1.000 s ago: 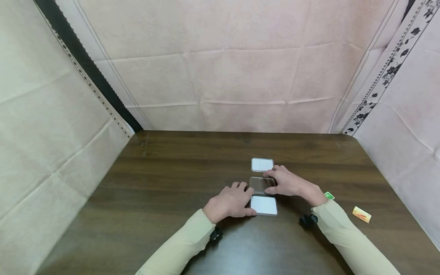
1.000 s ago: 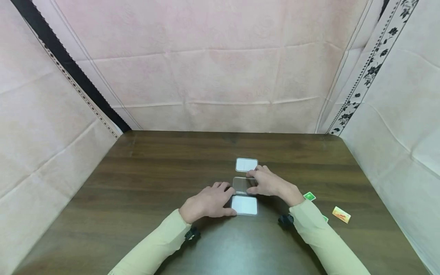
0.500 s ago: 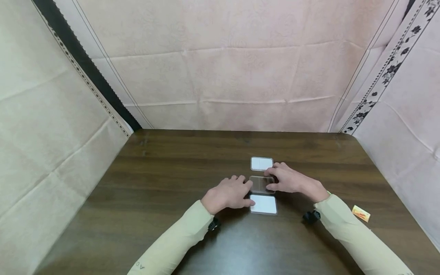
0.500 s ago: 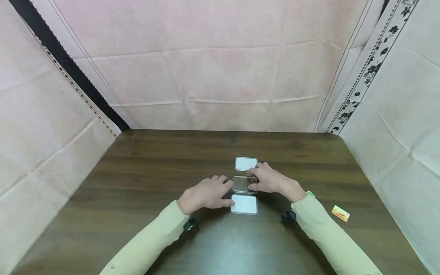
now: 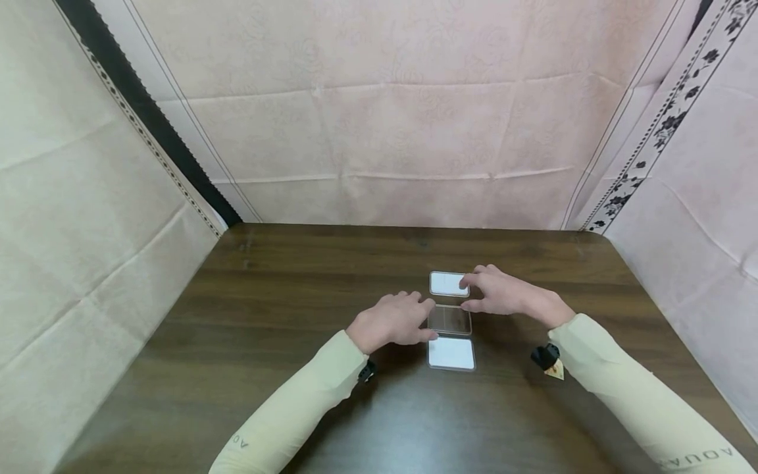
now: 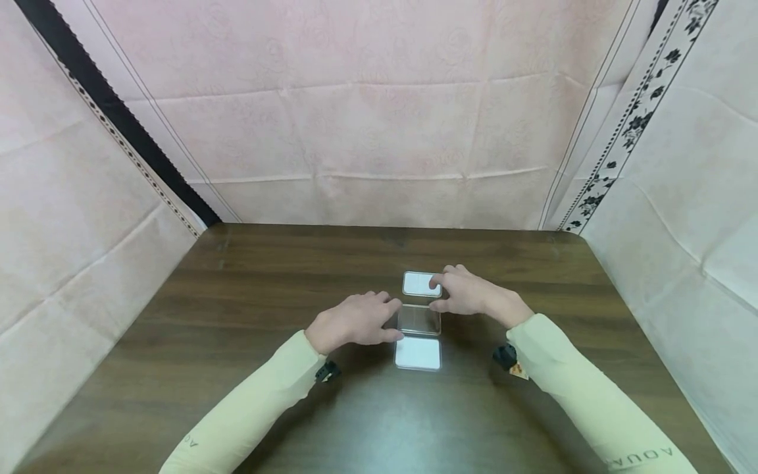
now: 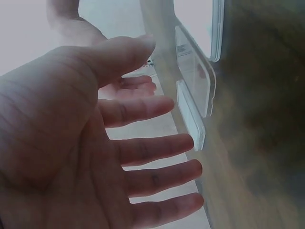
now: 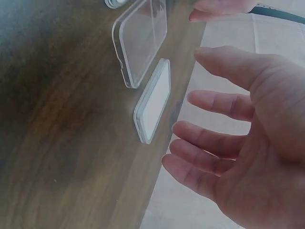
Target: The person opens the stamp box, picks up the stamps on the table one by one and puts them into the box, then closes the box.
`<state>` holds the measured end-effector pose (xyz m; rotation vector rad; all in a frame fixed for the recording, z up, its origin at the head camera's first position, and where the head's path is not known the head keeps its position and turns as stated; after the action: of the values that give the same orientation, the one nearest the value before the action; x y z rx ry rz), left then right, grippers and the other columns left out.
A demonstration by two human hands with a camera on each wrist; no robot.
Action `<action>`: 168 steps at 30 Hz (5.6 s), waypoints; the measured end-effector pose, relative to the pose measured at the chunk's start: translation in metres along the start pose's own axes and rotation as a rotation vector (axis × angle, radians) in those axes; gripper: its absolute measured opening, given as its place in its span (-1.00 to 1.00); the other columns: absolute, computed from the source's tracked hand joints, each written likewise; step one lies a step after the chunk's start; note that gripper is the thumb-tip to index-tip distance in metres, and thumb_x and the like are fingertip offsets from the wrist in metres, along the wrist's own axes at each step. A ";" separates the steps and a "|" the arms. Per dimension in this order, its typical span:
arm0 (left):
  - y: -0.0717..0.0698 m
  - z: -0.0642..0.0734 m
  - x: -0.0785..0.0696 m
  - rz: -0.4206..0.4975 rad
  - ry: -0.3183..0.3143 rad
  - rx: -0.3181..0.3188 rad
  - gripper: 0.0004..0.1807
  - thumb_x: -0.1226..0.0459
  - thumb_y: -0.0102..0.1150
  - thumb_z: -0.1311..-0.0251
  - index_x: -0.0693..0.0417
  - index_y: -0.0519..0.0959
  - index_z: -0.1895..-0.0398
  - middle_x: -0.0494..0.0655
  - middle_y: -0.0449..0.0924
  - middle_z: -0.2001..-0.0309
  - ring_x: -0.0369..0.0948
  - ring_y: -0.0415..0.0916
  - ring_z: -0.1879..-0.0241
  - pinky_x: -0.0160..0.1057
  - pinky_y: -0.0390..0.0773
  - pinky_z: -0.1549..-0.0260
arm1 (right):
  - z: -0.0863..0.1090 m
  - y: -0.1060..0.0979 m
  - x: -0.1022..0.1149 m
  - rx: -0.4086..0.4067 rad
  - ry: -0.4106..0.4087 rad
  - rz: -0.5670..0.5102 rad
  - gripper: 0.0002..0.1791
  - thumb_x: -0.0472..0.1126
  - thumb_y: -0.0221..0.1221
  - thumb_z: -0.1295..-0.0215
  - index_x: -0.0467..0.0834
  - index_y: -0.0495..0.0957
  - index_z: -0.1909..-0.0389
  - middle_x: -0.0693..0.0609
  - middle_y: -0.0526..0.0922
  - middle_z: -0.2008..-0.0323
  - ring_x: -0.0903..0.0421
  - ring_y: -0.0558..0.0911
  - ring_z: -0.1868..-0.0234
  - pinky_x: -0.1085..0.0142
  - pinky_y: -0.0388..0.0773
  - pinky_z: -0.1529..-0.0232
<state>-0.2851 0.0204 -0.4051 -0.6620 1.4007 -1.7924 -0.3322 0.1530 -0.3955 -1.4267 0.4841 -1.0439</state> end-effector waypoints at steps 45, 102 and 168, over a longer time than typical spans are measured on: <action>-0.013 -0.064 0.058 0.243 -0.111 -0.017 -0.38 -0.08 0.08 -0.35 -0.08 0.25 -0.39 0.00 0.38 -0.32 -0.08 0.44 -0.13 0.05 0.52 -0.14 | -0.044 -0.010 -0.030 0.042 0.057 -0.075 -0.40 -0.05 0.28 -0.28 -0.25 0.40 -0.25 -0.31 0.56 -0.08 -0.19 0.58 -0.08 -0.07 0.53 -0.07; 0.011 -0.103 0.066 0.284 -0.121 -0.009 -0.31 -0.14 0.20 -0.22 -0.17 0.31 -0.37 0.04 0.12 -0.45 0.08 0.06 -0.43 0.14 0.12 -0.41 | -0.072 0.021 -0.030 0.059 0.078 -0.017 -0.29 0.11 0.35 -0.14 -0.15 0.43 -0.25 -0.20 0.43 -0.03 -0.11 0.32 -0.01 0.13 0.41 0.15; 0.013 -0.105 0.069 0.322 -0.126 0.005 -0.26 -0.15 0.22 -0.20 -0.16 0.27 -0.40 -0.01 0.13 -0.44 0.03 0.04 -0.43 0.14 0.07 -0.44 | -0.086 0.013 -0.020 0.100 0.049 0.072 -0.42 0.07 0.33 -0.13 -0.18 0.49 -0.08 -0.11 0.50 0.09 -0.03 0.42 0.09 0.17 0.45 0.17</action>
<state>-0.4035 0.0232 -0.4495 -0.5046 1.3337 -1.4760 -0.4086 0.1186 -0.4262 -1.2892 0.5083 -1.0334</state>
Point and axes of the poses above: each hand's wrist, its own z-axis away from the middle knuckle, its own y-axis out of the palm, x = y × z, the point moved 9 cm from there along -z, towards the middle knuckle
